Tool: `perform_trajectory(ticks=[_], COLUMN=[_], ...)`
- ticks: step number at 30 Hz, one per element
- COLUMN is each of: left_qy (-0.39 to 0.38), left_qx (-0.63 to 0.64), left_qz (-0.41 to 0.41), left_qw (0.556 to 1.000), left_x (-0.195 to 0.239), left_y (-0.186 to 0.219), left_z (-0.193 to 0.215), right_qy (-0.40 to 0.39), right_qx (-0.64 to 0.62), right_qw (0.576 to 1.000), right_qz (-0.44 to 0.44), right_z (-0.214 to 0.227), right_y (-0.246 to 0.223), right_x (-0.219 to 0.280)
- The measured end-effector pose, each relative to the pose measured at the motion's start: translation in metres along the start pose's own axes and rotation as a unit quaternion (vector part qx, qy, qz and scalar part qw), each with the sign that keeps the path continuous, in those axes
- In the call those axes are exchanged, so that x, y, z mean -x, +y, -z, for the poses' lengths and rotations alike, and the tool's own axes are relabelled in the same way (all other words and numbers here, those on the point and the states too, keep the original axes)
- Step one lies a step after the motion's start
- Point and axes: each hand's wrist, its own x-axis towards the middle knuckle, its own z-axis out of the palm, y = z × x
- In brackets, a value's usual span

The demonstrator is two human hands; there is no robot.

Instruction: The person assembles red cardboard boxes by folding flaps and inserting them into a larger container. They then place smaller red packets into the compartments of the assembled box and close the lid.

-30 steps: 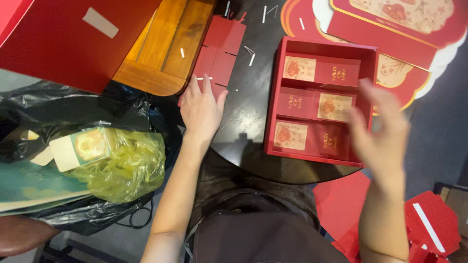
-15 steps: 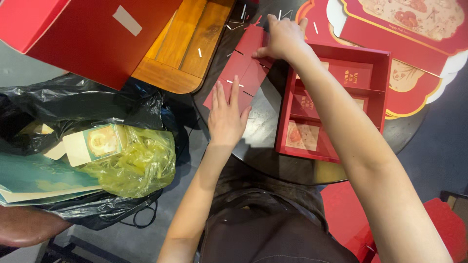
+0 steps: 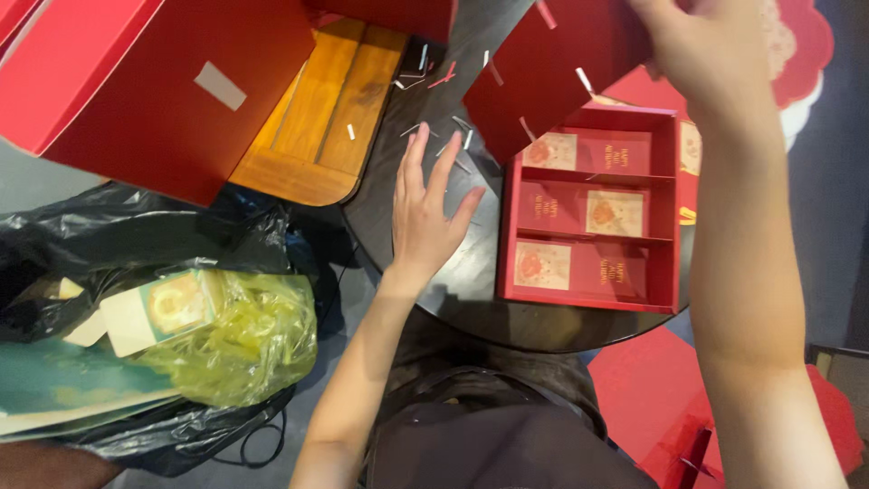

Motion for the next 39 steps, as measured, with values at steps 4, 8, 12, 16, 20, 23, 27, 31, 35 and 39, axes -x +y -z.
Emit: perform_trajectory(ticks=[4, 8, 12, 16, 20, 23, 27, 31, 35, 39], left_qy=[0.006, -0.010, -0.077, -0.125, -0.219, -0.249, -0.299, -0.330, -0.376, -0.487], left_qx=[0.053, 0.027, 0.035, 0.010, -0.038, -0.069, -0.095, -0.097, -0.001, 0.051], left_qz=[-0.061, -0.147, -0.193, -0.252, -0.261, -0.260, -0.279, -0.301, -0.283, -0.228], left_qw=[0.997, 0.989, 0.978, 0.960, 0.940, 0.930, 0.908, 0.889, 0.882, 0.842], left_x=[-0.026, -0.048, -0.055, -0.054, -0.053, -0.052, -0.050, -0.040, -0.029, -0.026], left_y=[0.017, 0.043, 0.063, 0.073, 0.075, 0.077, 0.080, 0.086, 0.079, 0.065], left_z=[-0.011, -0.014, -0.007, 0.004, 0.011, 0.013, 0.012, 0.018, 0.045, 0.072], right_qy=[0.037, 0.014, 0.030, -0.036, -0.018, 0.049, 0.016, -0.056, -0.081, -0.123], right_qx=[-0.078, -0.206, -0.245, -0.101, 0.110, 0.346, 0.413, 0.391, 0.362, 0.296], right_qw=[0.995, 0.978, 0.969, 0.992, 0.994, 0.931, 0.878, 0.864, 0.882, 0.920], right_qz=[0.054, 0.034, 0.027, 0.071, 0.021, 0.109, 0.242, 0.311, 0.292, 0.225], right_z=[0.024, 0.035, 0.043, 0.057, 0.062, 0.059, 0.042, 0.030, 0.043, 0.054], right_y=[-0.028, -0.034, -0.026, -0.017, -0.016, -0.024, -0.028, -0.018, -0.001, 0.018], right_x=[0.050, 0.102, 0.138, 0.163, 0.174, 0.182, 0.189, 0.203, 0.222, 0.246])
